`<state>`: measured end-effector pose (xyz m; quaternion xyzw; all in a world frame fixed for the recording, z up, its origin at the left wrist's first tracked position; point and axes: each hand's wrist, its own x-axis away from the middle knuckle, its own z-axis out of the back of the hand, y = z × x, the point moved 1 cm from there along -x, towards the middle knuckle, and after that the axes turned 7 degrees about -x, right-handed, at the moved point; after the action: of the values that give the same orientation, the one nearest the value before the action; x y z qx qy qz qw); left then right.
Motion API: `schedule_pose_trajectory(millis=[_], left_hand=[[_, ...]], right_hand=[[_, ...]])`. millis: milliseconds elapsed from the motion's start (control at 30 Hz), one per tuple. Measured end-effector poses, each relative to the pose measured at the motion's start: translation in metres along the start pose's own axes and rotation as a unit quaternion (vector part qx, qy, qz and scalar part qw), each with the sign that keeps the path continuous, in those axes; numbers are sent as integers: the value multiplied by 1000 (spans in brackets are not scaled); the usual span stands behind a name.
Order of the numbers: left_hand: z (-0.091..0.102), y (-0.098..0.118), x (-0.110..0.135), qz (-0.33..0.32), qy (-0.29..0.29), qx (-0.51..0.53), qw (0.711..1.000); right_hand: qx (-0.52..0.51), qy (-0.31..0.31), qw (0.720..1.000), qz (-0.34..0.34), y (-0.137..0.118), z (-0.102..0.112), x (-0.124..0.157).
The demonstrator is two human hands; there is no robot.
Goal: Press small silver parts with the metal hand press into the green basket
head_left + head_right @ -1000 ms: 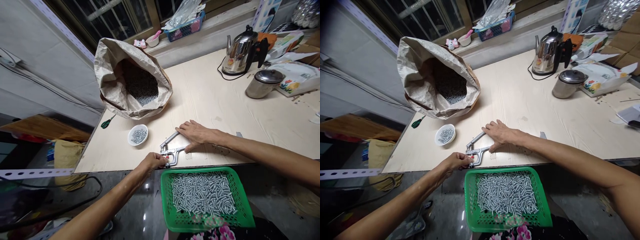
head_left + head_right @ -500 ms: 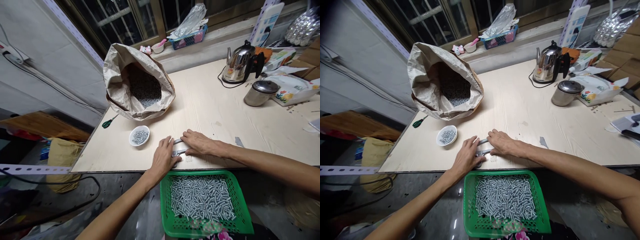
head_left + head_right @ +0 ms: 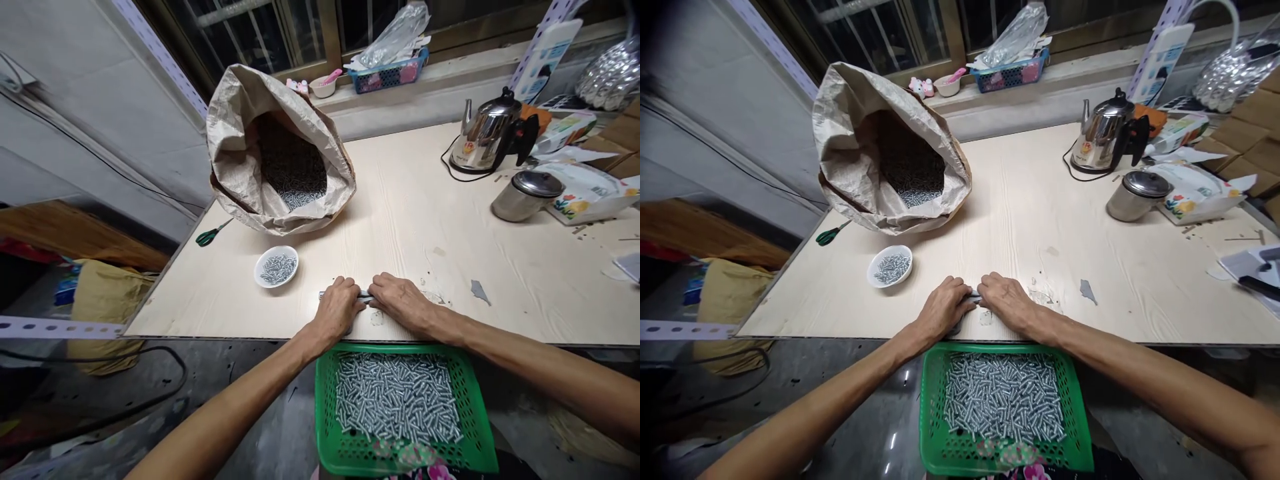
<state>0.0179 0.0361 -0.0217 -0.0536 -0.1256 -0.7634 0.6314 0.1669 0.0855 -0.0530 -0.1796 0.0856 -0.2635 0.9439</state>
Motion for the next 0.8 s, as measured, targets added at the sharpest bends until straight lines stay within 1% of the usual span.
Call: schedule_pose_trajectory(millis=[67,100,167,233,267,300,333,400,467,500,567,633,733,800], left_hand=[[-1,-4,0,6,7,15,1000],[-2,-7,2,8,24,28,999],[0,-17,9,22,83,61,994],[3,-29,21,71,147,86,983],[5,-34,28,112,163,89,976],[7,-39,34,155,161,87,971],[8,-41,40,198,141,84,966],[8,-43,47,260,66,86,960],[6,-39,48,290,-8,104,951],[5,-38,47,300,-30,114,947],[2,-36,42,312,-49,132,940],[0,-39,36,314,-65,145,936],[2,-52,29,281,-89,141,945],[7,-61,32,263,-88,115,954]], right_hand=[[-4,4,1000,-3,4,2,-2],[-11,9,1000,1,7,4,-2],[-26,35,999,23,11,10,-1],[-44,74,995,50,12,16,4],[-52,93,992,61,10,18,6],[-59,104,990,69,8,18,9],[-65,106,990,71,5,17,11],[-68,89,992,63,-3,10,12],[-59,69,995,45,-9,0,7],[-51,66,996,36,-11,-6,4],[-33,78,996,27,-12,-17,-5],[-19,97,995,27,-10,-23,-12],[-17,109,992,56,-4,-27,-15],[-27,114,990,74,0,-26,-13]])
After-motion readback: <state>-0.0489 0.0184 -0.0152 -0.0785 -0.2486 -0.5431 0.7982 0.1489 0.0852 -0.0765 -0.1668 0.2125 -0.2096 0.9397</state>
